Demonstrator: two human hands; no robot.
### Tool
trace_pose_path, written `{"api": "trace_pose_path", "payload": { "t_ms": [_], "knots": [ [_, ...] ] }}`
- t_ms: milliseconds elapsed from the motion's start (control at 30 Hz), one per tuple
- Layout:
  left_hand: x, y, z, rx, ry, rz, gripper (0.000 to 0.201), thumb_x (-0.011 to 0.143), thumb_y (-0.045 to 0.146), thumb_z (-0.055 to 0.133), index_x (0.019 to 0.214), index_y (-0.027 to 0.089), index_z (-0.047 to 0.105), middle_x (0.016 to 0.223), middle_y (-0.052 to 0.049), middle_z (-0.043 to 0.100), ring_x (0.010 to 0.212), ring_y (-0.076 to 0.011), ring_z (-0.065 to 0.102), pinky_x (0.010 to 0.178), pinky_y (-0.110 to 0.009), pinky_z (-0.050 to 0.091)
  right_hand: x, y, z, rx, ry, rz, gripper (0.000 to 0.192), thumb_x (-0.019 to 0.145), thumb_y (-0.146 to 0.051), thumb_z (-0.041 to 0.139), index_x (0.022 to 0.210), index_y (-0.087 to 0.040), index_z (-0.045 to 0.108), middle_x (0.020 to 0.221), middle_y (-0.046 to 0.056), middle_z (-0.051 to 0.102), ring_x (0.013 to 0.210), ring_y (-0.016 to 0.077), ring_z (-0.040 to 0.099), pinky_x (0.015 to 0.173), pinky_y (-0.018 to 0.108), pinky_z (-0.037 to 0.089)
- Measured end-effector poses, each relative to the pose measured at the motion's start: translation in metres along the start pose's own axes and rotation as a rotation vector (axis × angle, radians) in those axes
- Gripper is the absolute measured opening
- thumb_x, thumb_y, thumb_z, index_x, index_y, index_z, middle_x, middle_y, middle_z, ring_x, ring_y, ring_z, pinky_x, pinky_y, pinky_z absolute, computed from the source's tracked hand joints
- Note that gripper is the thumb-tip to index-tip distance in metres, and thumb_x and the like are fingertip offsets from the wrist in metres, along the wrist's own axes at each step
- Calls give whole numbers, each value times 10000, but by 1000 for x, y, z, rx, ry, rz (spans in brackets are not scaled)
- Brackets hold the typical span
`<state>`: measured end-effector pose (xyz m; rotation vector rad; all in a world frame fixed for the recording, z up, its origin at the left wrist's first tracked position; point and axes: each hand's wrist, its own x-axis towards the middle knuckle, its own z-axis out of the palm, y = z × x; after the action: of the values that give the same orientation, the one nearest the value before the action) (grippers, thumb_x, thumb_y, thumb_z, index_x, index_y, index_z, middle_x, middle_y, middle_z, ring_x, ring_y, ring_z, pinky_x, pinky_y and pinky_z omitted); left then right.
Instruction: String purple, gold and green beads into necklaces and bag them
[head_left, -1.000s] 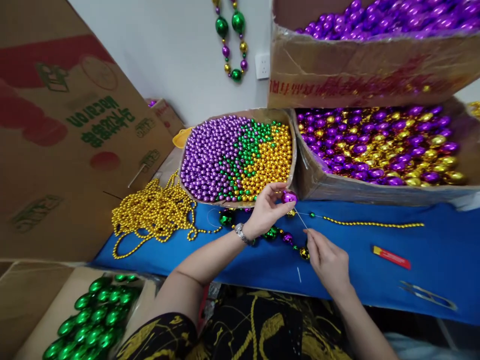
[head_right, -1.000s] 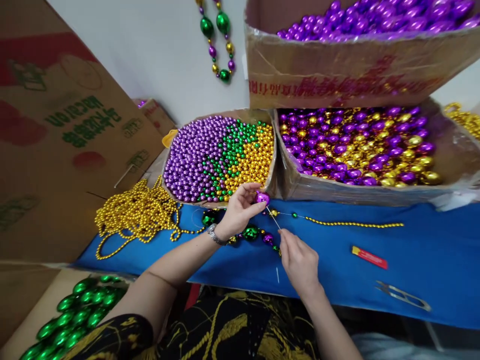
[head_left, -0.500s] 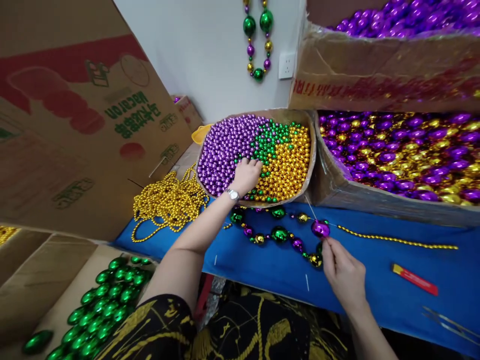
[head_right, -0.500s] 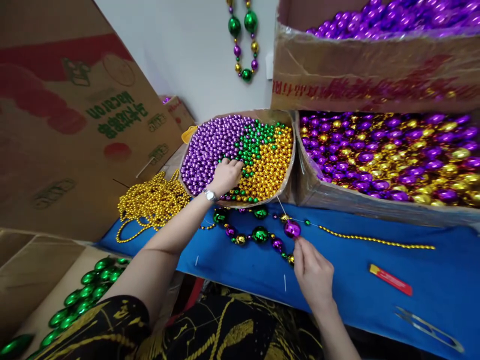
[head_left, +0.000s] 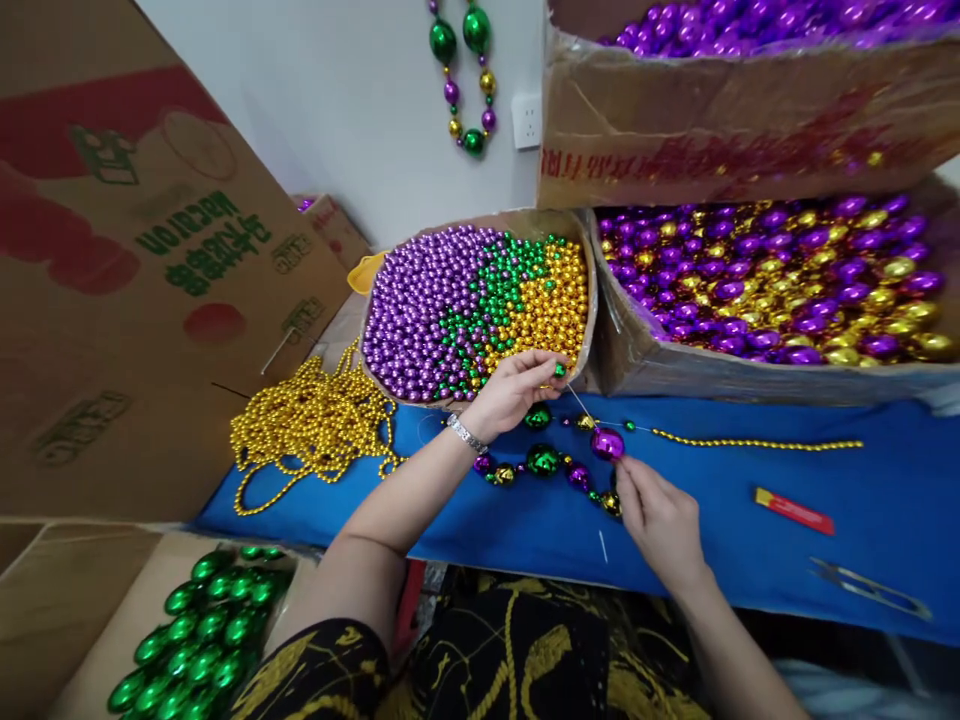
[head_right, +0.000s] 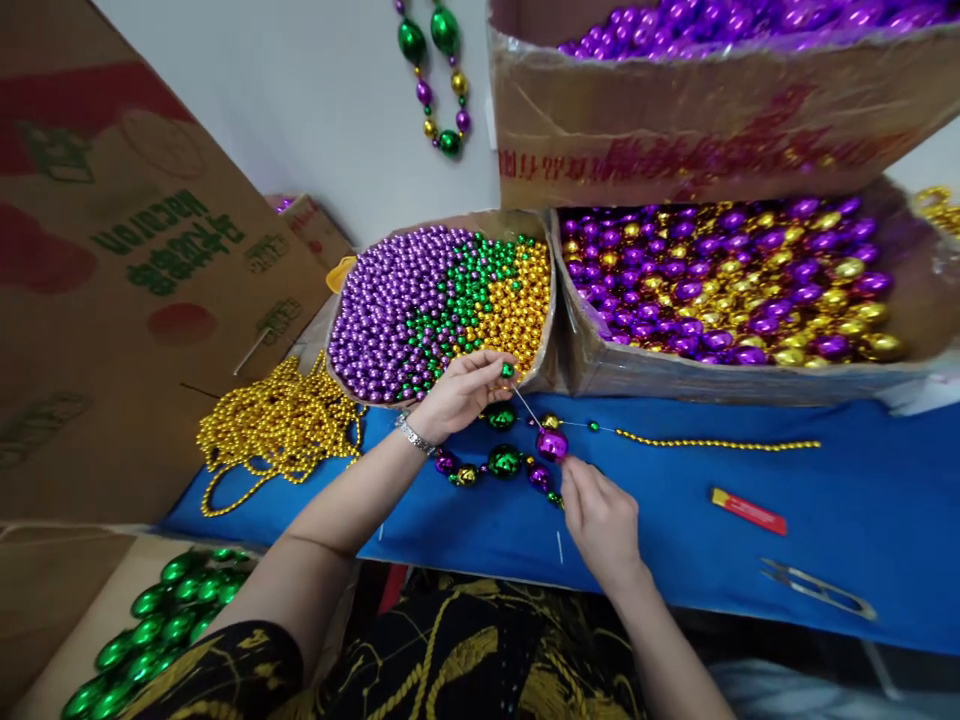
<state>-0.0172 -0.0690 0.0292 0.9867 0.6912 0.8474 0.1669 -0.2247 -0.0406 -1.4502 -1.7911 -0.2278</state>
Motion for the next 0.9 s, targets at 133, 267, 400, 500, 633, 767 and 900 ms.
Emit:
{"api": "trace_pose_path", "payload": {
  "t_ms": [133, 267, 400, 500, 633, 767, 900],
  "knots": [
    [-4, -5, 8, -44, -27, -28, 313, 734, 360, 794, 959, 157, 717, 864, -38, 688, 772, -111, 649, 698, -234, 515, -3, 2, -2, -9, -4, 10, 158, 959, -191, 502, 988, -142, 650, 869, 68, 746, 690, 136, 700, 646, 223, 505],
    [-5, -6, 8, -4, -54, 4, 291, 755, 352, 779, 970, 160, 734, 900, -50, 698, 799, -115, 651, 711, -238, 518, -4, 4, -1, -20, 0, 19, 158, 959, -192, 508, 979, -134, 654, 855, 70, 744, 677, 136, 694, 651, 225, 498],
    [-7, -5, 10, 104, -44, 62, 284, 778, 370, 752, 994, 185, 748, 945, -51, 709, 814, -115, 638, 715, -239, 523, -7, 7, -1, -50, -10, 2, 170, 955, -188, 510, 989, -129, 665, 870, 73, 748, 683, 135, 694, 653, 220, 497],
    [-6, -5, 13, 233, -18, 128, 273, 779, 378, 744, 985, 200, 759, 990, -53, 720, 783, -103, 618, 701, -233, 521, -11, 9, -1, -105, -29, 20, 191, 955, -205, 508, 1023, -150, 677, 891, 68, 753, 698, 137, 696, 683, 225, 512],
    [-6, -1, 18, 326, -38, 159, 263, 808, 379, 713, 1001, 207, 761, 1006, -57, 724, 747, -93, 608, 681, -224, 521, -14, 12, -1, -103, -58, 63, 226, 964, -220, 482, 1033, -163, 690, 882, 67, 750, 720, 140, 700, 719, 230, 533],
    [-5, 3, 24, 249, -93, 93, 270, 818, 369, 707, 1012, 187, 756, 973, -66, 720, 742, -96, 624, 686, -227, 534, -14, 14, -2, -47, -45, 82, 227, 964, -209, 472, 1029, -167, 686, 898, 68, 747, 731, 143, 702, 731, 233, 548],
    [-1, 3, 30, 130, -147, 0, 270, 829, 348, 705, 1017, 158, 742, 864, -70, 720, 779, -125, 670, 720, -248, 564, -12, 17, -6, 10, -21, 91, 205, 960, -196, 481, 1013, -167, 677, 910, 68, 748, 740, 144, 708, 700, 226, 551]
  ]
}}
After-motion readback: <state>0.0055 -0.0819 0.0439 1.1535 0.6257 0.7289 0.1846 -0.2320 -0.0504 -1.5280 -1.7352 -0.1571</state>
